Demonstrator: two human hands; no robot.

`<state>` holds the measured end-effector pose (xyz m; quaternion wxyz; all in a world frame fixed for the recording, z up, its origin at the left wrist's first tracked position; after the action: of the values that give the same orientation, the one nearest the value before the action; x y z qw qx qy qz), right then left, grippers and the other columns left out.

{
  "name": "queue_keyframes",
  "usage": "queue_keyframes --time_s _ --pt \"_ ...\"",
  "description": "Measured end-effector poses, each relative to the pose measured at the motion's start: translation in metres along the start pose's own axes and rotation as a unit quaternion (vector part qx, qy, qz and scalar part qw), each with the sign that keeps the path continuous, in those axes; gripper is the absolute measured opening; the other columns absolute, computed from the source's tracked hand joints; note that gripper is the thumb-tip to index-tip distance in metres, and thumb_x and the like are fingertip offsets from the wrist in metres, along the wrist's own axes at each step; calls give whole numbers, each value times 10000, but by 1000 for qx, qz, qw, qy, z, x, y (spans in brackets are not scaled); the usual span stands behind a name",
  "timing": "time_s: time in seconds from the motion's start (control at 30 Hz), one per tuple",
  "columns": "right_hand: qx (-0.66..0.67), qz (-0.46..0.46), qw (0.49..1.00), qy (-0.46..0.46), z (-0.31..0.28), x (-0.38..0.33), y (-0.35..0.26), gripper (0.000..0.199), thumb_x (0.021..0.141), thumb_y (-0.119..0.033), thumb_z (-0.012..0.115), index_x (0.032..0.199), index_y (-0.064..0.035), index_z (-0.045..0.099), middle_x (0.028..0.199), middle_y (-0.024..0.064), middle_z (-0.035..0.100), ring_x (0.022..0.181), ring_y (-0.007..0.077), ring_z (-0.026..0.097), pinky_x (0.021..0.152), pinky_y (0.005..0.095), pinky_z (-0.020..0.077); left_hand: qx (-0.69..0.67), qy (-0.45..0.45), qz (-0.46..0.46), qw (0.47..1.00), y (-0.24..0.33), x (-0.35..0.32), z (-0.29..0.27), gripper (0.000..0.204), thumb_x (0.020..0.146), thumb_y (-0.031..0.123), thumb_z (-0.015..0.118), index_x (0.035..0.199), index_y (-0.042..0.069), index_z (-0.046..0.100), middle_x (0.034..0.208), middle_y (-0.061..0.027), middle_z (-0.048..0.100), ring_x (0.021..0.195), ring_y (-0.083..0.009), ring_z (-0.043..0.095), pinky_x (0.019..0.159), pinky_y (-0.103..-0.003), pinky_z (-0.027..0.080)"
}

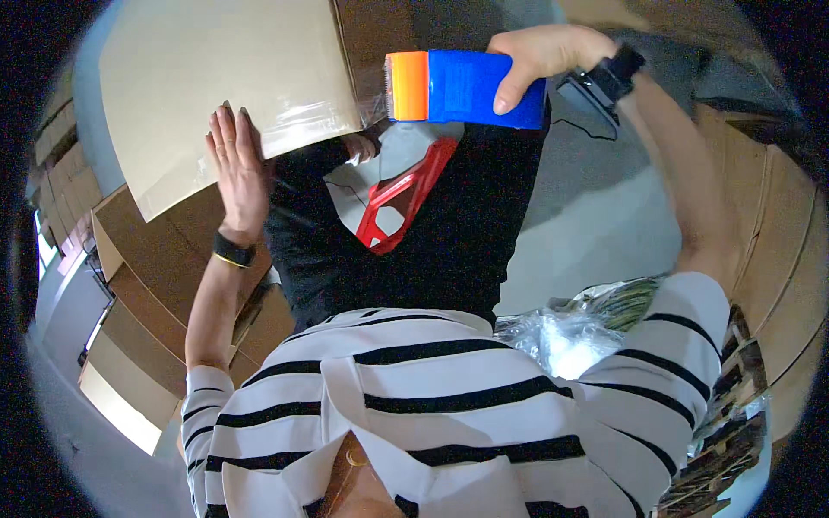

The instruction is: The recorder is using a handheld tape dispenser to seal cardboard boxes in a factory setting.

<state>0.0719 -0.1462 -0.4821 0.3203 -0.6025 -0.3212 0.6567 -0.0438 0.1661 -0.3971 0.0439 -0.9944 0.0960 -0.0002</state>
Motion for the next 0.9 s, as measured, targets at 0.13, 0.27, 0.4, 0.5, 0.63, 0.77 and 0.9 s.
queue_keyframes --time_s 0.13,0.27,0.4,0.5,0.63,0.77,0.9 --pt "47 -52 997 22 -2 15 29 500 647 -346 789 901 66 663 779 79 686 667 162 629 656 289 502 -81 0 28 996 55 19 11 727 830 57 578 1449 -30 206 1496 -272 232 1416 -397 185 1148 -550 136" --pt "122 -49 991 20 0 6 45 443 686 -274 774 930 75 651 797 154 690 661 222 679 631 329 560 -55 17 136 989 92 37 12 781 803 59 589 1481 29 203 1529 -148 262 1435 -316 190 1150 -525 142" --pt "124 -30 991 33 5 -4 29 425 701 -253 771 933 79 642 806 188 690 647 250 689 611 343 573 -5 1 128 992 86 36 0 763 798 49 569 1480 43 227 1534 -143 247 1438 -306 183 1150 -520 147" --pt "113 -43 992 42 9 1 4 437 707 -245 771 969 79 641 824 187 693 677 258 691 638 359 574 -9 -30 84 996 76 36 -11 923 719 119 729 1474 33 205 1525 -143 253 1421 -322 209 1140 -521 176" --pt "114 -32 992 39 12 9 -14 464 710 -236 775 1024 72 628 851 192 690 703 269 691 672 388 570 -107 6 95 990 86 64 -34 1257 537 239 885 1484 29 87 1450 -188 326 1352 -340 303 1141 -539 162" --pt "152 -33 987 29 15 7 -25 485 719 -234 775 1055 74 611 854 196 687 707 277 690 668 397 570 -68 -92 276 954 111 98 -43 1300 543 320 875 1498 56 33 1371 -163 451 1305 -347 366 1145 -581 119" --pt "154 -86 982 70 15 -15 -49 474 708 -283 782 1010 52 634 893 161 697 725 236 683 696 360 562 -38 -141 242 959 109 104 -60 1329 549 425 865 1502 69 10 1380 -165 461 1263 -361 441 1110 -642 128"
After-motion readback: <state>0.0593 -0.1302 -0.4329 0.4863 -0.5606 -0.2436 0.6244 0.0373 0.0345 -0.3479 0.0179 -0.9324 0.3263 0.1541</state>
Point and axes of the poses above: each hand's wrist, its own x-axis towards the middle knuckle, its own z-axis out of the palm, y = z × x, the point moved 7 cm from there along x, towards the middle knuckle
